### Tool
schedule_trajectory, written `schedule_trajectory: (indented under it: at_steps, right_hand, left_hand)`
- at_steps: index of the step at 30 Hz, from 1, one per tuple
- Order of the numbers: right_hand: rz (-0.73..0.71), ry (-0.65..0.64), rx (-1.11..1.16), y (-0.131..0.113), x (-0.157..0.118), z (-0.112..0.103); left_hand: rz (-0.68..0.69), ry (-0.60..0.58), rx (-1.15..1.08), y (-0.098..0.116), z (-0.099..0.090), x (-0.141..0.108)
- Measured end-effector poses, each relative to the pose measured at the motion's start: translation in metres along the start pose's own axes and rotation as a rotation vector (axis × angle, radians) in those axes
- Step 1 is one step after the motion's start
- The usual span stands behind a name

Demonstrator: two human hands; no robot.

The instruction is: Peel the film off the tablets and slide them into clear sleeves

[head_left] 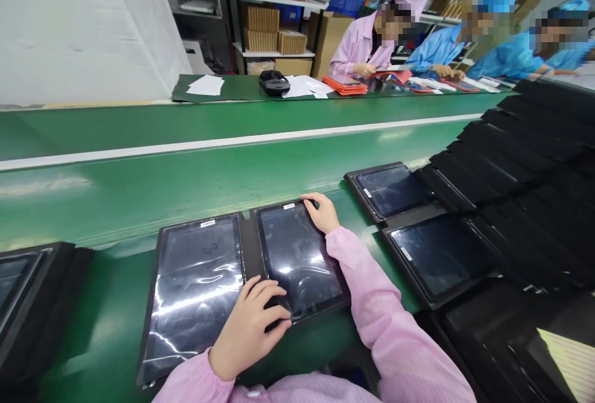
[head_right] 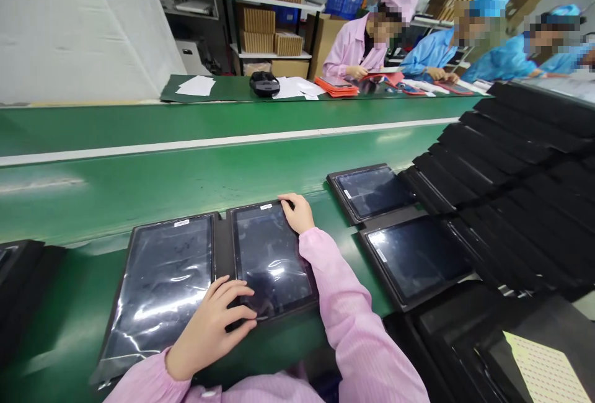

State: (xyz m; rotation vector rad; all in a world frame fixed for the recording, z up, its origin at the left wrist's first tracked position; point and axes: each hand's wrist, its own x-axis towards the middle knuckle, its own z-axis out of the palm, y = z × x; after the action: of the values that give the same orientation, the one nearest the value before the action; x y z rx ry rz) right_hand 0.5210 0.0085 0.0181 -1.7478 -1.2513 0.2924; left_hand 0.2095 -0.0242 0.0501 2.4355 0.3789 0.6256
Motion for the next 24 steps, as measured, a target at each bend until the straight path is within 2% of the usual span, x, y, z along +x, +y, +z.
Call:
schedule_trajectory:
  at_steps: [6, 11, 13, 18, 24]
  right_hand:
    - [0.115, -0.027, 0.263, 0.013, -0.003, -0.011]
    - [0.192, -0.034, 0.392, 0.023, -0.015, -0.028]
    - [0.217, -0.043, 0.414, 0.024, -0.019, -0.035]
    - [0.267, -0.085, 0.426, 0.023, -0.024, -0.047]
    - [0.295, -0.156, 0.413, 0.015, -0.025, -0.043]
  left_hand:
    - [-0.022, -0.061, -0.011, -0.011, 0.002, -0.007]
    - [-0.115, 0.017, -0.018, -0.02, -0.001, -0.011]
    - [-0.114, 0.01, -0.008, -0.02, -0.004, -0.011]
    - [-0.025, -0.079, 0.055, -0.018, -0.009, -0.005]
    - [0.124, -0.105, 0.103, -0.012, -0.017, 0.011]
